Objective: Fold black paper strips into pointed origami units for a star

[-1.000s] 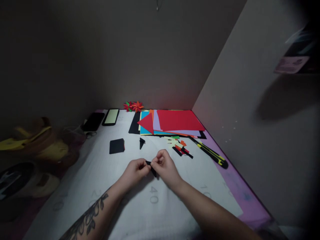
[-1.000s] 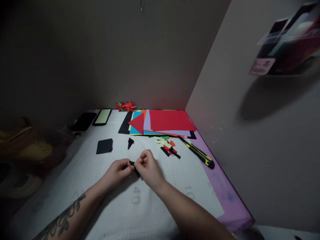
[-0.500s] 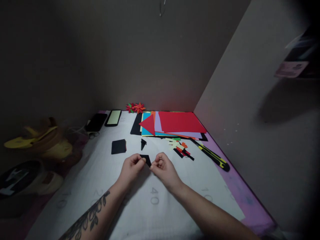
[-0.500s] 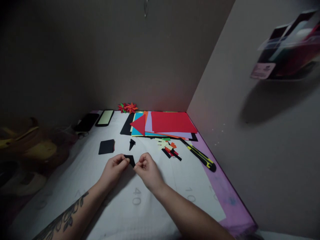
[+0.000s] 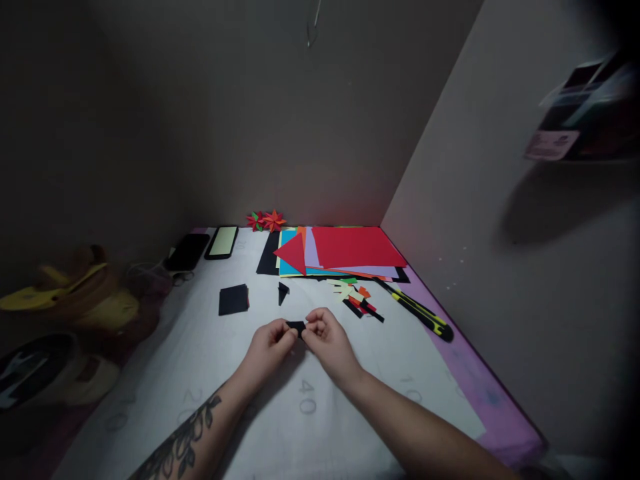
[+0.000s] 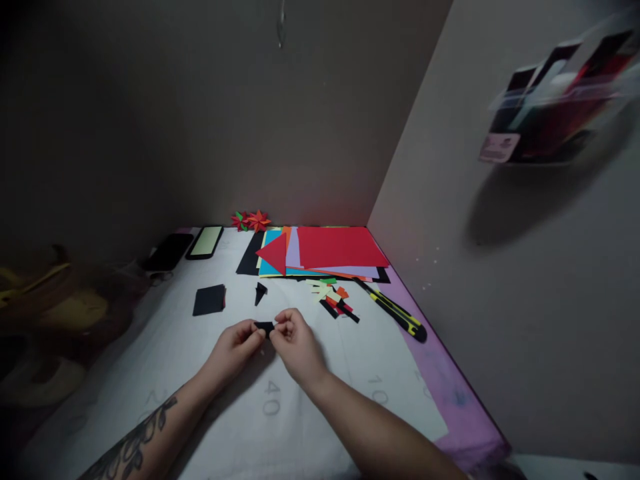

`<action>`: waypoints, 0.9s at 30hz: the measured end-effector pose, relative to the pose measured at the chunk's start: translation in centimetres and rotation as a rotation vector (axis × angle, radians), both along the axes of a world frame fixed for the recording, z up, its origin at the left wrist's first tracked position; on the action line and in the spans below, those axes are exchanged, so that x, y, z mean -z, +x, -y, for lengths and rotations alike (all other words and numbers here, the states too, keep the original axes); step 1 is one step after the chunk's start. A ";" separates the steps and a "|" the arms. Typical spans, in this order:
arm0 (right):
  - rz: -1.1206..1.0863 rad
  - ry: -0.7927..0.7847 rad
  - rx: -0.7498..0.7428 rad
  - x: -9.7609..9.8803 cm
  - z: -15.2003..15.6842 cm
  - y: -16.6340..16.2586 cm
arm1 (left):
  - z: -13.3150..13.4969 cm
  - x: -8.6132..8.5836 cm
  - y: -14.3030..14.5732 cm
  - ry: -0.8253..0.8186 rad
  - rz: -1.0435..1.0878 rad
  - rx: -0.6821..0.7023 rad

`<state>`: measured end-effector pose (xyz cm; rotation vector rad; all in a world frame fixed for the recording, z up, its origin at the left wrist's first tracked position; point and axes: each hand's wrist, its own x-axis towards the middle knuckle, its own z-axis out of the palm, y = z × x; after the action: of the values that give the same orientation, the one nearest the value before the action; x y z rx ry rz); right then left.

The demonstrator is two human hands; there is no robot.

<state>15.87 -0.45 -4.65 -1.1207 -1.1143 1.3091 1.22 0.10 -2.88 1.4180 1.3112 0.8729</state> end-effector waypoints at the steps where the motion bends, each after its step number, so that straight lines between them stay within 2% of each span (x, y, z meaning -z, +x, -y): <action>1: -0.004 -0.007 -0.001 0.1 -0.1 0.1 | 0.0 0.0 0.0 -0.007 0.010 0.014; 9: 0.055 0.006 -0.050 0.3 0.1 0.4 | -0.4 -0.3 -0.5 0.024 0.133 -0.020; 16: 0.341 0.279 -0.076 -0.2 0.7 0.4 | -0.4 -0.2 -0.7 0.042 0.112 -0.031; 22: 0.171 0.141 0.004 0.5 -0.1 1.0 | -0.3 -0.4 -0.8 0.050 0.066 -0.031; 27: 0.253 0.106 0.003 -0.1 -0.4 1.4 | -0.2 -0.6 -0.8 0.043 0.028 -0.018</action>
<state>17.27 -0.04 -4.51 -1.2310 -1.3499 1.1126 0.37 0.34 -2.28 1.4239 1.2929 0.9347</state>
